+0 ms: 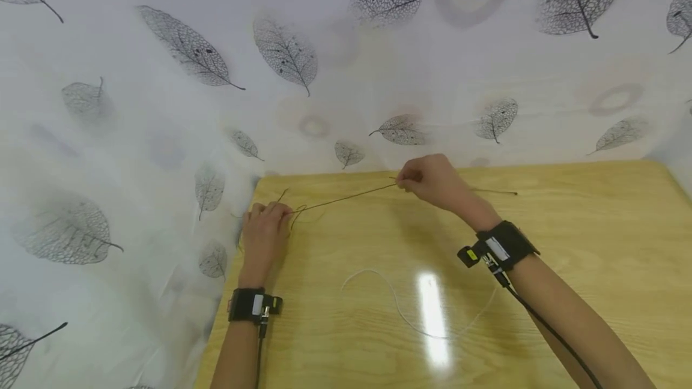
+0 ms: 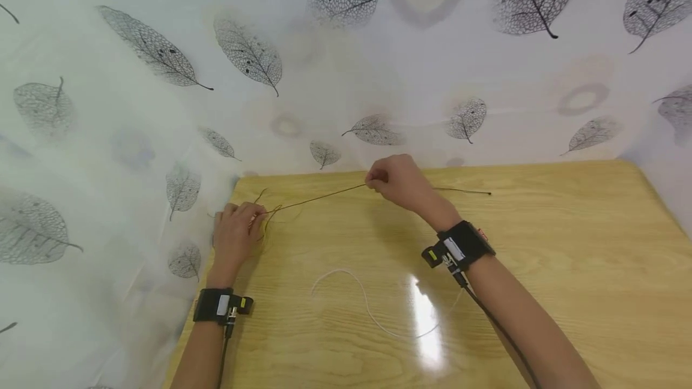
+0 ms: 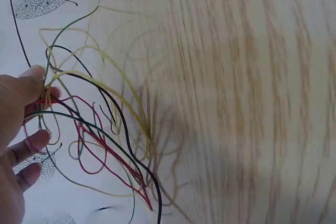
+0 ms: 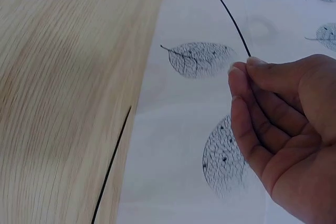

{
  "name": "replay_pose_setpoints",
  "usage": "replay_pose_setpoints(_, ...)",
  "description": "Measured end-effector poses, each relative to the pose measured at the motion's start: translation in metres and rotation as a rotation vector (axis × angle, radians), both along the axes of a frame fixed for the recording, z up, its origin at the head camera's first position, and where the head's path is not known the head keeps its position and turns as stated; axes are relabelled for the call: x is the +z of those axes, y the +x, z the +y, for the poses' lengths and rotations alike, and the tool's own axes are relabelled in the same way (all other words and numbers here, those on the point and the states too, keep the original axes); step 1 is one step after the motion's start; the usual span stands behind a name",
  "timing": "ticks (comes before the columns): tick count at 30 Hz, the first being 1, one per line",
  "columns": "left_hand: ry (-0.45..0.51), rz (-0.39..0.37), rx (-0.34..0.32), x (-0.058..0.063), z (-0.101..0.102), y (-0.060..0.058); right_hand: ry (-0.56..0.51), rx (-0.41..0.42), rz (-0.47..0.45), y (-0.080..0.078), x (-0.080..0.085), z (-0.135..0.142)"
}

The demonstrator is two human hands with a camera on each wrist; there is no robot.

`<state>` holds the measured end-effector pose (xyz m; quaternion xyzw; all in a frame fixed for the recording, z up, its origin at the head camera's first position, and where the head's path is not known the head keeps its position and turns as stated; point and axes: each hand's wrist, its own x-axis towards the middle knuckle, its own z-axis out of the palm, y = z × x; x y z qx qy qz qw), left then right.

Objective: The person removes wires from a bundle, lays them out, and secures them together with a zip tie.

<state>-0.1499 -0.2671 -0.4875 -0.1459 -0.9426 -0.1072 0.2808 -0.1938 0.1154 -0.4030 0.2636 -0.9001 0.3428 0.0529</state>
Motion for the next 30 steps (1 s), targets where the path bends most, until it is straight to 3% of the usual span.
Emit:
replay_pose_setpoints(6, -0.038, 0.019, -0.019, 0.003, 0.001, -0.002, 0.015, -0.028, 0.006, 0.014, 0.002, 0.027)
replay_pose_setpoints(13, -0.030, -0.022, 0.030, 0.001, -0.005, -0.001, 0.006, -0.111, 0.074, 0.023, 0.008, 0.056)
replay_pose_setpoints(30, -0.002, -0.037, 0.064, 0.000, -0.016, 0.002, 0.018, -0.189, 0.064, 0.041, 0.015, 0.098)
